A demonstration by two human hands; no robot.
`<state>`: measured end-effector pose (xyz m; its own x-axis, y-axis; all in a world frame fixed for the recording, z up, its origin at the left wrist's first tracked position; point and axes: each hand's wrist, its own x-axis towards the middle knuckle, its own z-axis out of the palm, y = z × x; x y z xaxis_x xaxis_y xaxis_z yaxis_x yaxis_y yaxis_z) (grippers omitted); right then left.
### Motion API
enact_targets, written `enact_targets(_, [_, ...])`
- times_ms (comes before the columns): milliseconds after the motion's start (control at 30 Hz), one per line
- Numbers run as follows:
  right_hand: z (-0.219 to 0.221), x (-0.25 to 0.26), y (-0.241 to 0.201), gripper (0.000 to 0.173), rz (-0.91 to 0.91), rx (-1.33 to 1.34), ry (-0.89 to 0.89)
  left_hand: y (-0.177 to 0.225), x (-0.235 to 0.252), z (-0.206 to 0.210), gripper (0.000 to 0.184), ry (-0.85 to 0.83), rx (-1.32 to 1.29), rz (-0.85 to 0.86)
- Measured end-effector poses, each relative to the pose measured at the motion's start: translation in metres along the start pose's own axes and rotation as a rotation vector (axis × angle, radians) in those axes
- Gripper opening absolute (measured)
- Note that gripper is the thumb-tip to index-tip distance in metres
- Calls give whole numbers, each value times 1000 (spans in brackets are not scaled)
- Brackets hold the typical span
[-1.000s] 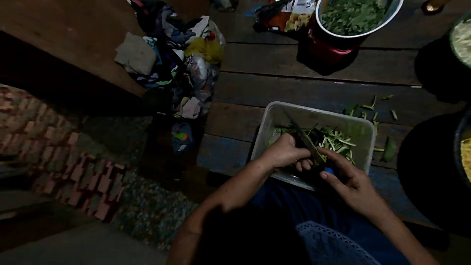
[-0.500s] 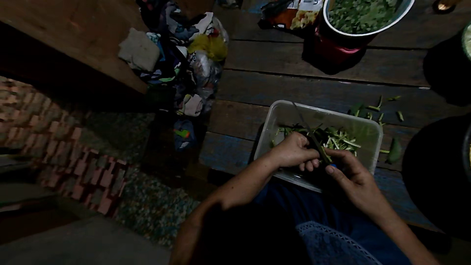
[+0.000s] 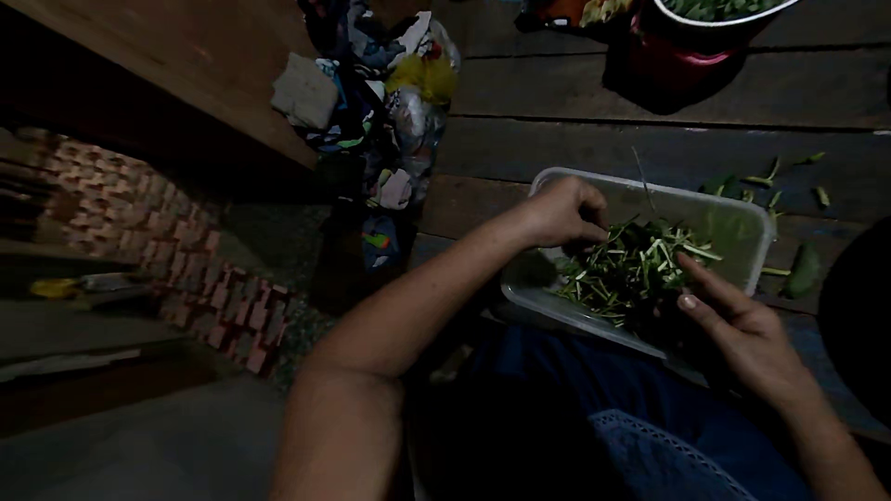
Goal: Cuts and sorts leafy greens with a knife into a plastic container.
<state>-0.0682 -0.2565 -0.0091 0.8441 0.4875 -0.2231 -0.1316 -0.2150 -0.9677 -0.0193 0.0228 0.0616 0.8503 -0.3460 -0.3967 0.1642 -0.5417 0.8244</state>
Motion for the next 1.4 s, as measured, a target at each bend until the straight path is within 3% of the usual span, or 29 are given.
enact_targets(100, [-1,-2,2,47,-52,34,5,-3,16,14,27,21,9,62])
enact_targets(167, [-3,-4,4,44,-134,91,40,-2,21,12,36,-7,120,-2])
enact_targets(367, [-17,-15,11,45,-298,25,177,-8,5,-10,18,78,297,-138])
enact_targets(500, [-23,-10,18,47,-294,18,134,-9,-2,-18,23,121,427,-143])
enact_targets(633, [-26,-7,16,61,-261,-21,75,-16,3,-17,23,134,615,-124])
enact_targets(833, [-27,-6,11,54,-186,-42,98,-36,15,32,18,-183,1211,-100])
enact_targets(933, [-25,-5,10,53,-172,-19,91,-57,18,48,17,-340,1251,-79])
enact_targets(1400, [-24,-3,10,53,-145,-49,121,-64,31,57,20,-458,1309,-135])
